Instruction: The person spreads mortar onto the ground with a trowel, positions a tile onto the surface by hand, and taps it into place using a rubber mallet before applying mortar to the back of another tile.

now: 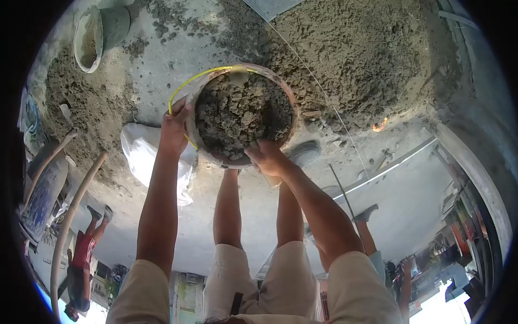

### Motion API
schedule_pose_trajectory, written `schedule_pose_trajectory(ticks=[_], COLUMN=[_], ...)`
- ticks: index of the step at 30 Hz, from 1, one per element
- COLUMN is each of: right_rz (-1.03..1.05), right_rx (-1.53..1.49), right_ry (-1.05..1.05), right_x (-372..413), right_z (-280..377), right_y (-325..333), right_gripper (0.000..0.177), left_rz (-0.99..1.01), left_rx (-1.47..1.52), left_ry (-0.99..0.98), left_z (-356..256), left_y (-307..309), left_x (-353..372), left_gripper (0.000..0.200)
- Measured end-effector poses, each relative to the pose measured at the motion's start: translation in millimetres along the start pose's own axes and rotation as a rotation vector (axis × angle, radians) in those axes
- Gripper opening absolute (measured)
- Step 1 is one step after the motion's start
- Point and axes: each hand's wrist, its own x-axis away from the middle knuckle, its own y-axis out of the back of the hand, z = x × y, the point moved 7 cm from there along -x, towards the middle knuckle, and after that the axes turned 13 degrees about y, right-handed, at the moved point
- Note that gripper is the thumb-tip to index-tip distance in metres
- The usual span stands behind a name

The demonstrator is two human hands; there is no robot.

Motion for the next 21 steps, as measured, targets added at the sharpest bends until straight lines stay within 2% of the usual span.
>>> schedule_pose_trajectory(ticks=[2,3,5,6,9,12,15,19,21], right_rz=[0.061,0.025,0.118,0.156,0.210,0.213,0.182,0.141,0.015], right_rx=[0.053,0.089,0.015,-0.034,0.206,0.117,-0.068,-0.137,-0.150], right_ry=[-0.001,0.022,-0.039,-0.040,-0.022,-0.043,-0.081,-0.076,-0.094], right_x=[3.8,-5.8,14.5,13.5,32.9,49.7,75.4,128.7,160.0], right_z=[7.7,15.8,13.8,18.4,45.0,49.8,70.1,107.3,125.1], right_y=[-6.2,21.1,6.6,-6.2,11.1,22.7,33.2,75.1,105.8], right_gripper=[0.029,0.029,0.030,0.029,0.035,0.033,0.029,0.030,0.028], left_rz=[-0.044,0.005,0.021,-0.007,0.065,0.105,0.207,-0.001,-0.226], left_rx=[-0.032,-0.018,-0.024,-0.037,0.038,0.036,0.029,0.072,0.048], left_ry=[-0.013,-0.037,0.115,0.129,0.169,0.225,0.161,0.165,0.217], left_z=[-9.8,-12.1,-0.1,-2.4,14.7,12.7,2.0,9.1,28.6], left_y=[5.6,-9.7,15.7,43.8,61.7,73.3,71.4,92.6,125.3], left_x=[4.0,-22.2,-24.8,-27.8,-53.3,-48.8,-38.1,-5.9,26.2], left_gripper=[0.031,0.031,0.030,0.029,0.033,0.037,0.047,0.064,0.066])
